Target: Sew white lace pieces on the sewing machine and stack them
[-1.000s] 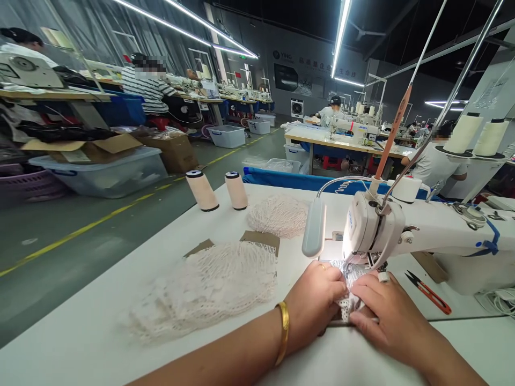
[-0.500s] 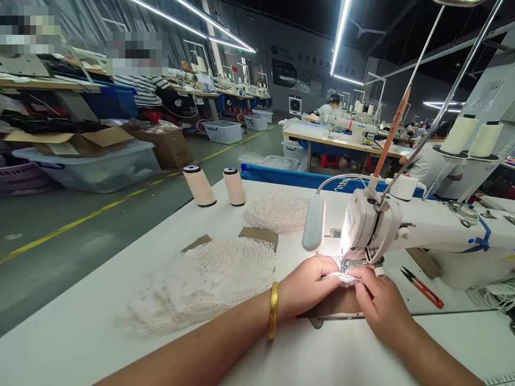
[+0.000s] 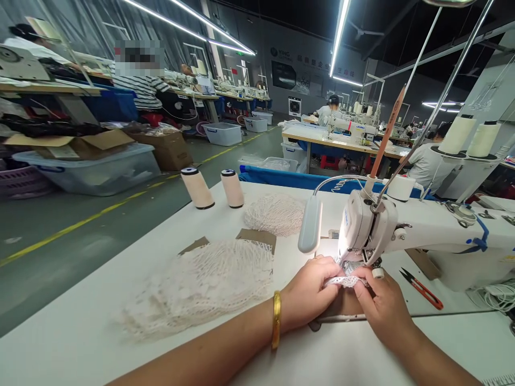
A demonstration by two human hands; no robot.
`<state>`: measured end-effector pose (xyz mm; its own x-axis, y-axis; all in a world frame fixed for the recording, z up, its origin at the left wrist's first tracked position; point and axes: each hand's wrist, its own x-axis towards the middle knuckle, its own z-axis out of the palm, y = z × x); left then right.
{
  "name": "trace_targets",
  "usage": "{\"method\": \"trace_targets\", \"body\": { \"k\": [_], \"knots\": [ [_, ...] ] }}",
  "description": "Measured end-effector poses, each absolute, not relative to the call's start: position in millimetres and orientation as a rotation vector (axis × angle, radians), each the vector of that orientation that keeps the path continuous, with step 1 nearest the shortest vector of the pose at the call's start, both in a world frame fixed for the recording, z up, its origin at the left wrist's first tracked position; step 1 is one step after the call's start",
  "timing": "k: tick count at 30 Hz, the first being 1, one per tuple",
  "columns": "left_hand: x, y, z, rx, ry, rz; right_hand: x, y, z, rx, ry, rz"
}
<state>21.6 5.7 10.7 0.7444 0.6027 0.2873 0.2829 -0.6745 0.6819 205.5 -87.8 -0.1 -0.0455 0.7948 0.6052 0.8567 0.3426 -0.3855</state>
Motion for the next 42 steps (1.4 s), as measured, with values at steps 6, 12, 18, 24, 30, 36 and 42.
{"method": "trace_targets", "body": {
  "k": [6,12,18,24,30,36,42],
  "knots": [
    [26,1,10,2.332,0.752,0.68,201,-85,2,-1.445,-1.815,-0.139],
    [23,0,13,2.348,0.699,0.766,205,-85,-3,-1.46,-1.838,-0.153],
    [12,-7,5,2.535,0.478,0.81,221,-94,-3,-1.359,-2.201,-0.063],
    [-2,-25,1,2.769,0.356,0.807,222,-108,11,-1.357,-2.453,0.036],
    [-1,-25,7,2.845,0.378,0.827,221,-105,10,-1.378,-2.445,0.026],
    [4,-15,6,2.885,0.392,0.853,222,-99,2,-1.435,-2.385,-0.06],
    [8,-5,0,2.923,0.396,0.931,224,-93,-5,-1.423,-2.318,-0.117]
  ]
}}
